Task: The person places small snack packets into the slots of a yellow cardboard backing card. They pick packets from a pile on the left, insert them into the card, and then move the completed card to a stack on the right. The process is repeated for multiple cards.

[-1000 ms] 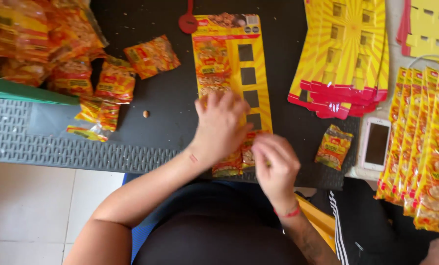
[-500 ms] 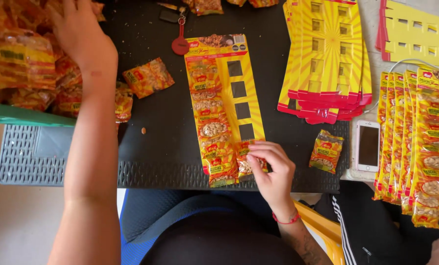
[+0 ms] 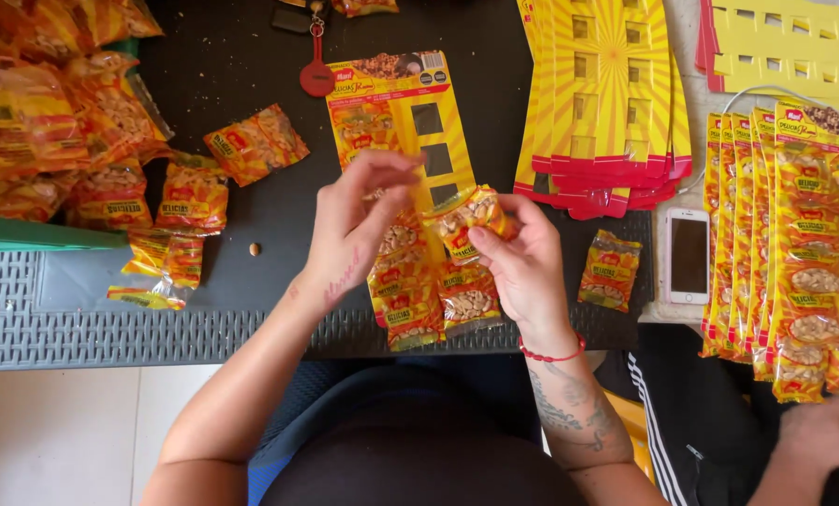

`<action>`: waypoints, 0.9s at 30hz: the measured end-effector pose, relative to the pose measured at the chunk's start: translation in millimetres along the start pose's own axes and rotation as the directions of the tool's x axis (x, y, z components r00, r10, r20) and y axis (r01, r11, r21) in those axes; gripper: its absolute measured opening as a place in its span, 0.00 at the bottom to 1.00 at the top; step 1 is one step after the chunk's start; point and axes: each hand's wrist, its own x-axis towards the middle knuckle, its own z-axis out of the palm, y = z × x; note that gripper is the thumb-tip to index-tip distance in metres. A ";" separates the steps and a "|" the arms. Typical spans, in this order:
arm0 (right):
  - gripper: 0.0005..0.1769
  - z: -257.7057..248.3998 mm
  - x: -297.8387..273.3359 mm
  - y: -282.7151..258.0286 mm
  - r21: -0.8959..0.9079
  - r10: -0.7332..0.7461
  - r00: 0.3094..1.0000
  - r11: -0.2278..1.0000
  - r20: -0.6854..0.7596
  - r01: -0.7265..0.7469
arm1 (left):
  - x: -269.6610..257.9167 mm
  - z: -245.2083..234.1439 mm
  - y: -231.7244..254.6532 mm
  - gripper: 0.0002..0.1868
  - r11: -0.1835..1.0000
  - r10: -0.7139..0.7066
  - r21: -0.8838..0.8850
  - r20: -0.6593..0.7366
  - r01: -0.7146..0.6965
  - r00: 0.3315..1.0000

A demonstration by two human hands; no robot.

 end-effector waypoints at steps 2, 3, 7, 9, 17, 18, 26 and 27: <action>0.19 -3.7 -3.0 4.0 -0.034 -0.022 0.999 0.999 -0.038 0.021 | -1.4 1.9 -2.3 0.19 0.988 -0.143 -0.033 0.124 0.148 0.982; 0.19 -1.2 -4.4 2.6 -0.035 -0.020 0.999 0.999 -0.039 0.019 | -3.2 5.3 -4.2 0.19 0.988 -0.145 -0.034 0.125 0.151 0.981; 0.12 1.4 -11.2 -9.4 -0.350 -0.118 0.991 0.927 0.067 0.134 | -6.9 13.5 4.4 0.01 0.971 -0.146 0.220 0.235 0.094 0.961; 0.11 -15.4 -11.8 -9.3 -0.438 -0.150 0.982 0.879 0.115 0.186 | -11.7 16.5 7.4 0.01 0.950 -0.173 0.304 0.321 0.072 0.931; 0.05 -29.2 22.4 23.7 -0.848 -0.213 0.972 0.494 0.097 0.192 | -12.3 39.0 -68.7 0.10 0.417 -0.064 0.882 0.268 -0.218 0.961; 0.05 -26.6 26.9 24.9 -0.846 -0.216 0.971 0.494 0.101 0.198 | -9.7 42.5 -77.5 0.10 0.413 -0.060 0.884 0.266 -0.218 0.962; 0.06 19.3 -4.1 4.6 -0.778 -0.397 0.796 0.255 0.456 0.573 | 35.7 28.2 -53.4 0.17 0.292 0.022 0.935 0.206 -0.203 0.978; 0.06 13.0 -6.6 15.4 -0.778 -0.398 0.795 0.255 0.457 0.575 | 51.1 17.1 -58.5 0.17 0.290 0.023 0.935 0.206 -0.204 0.978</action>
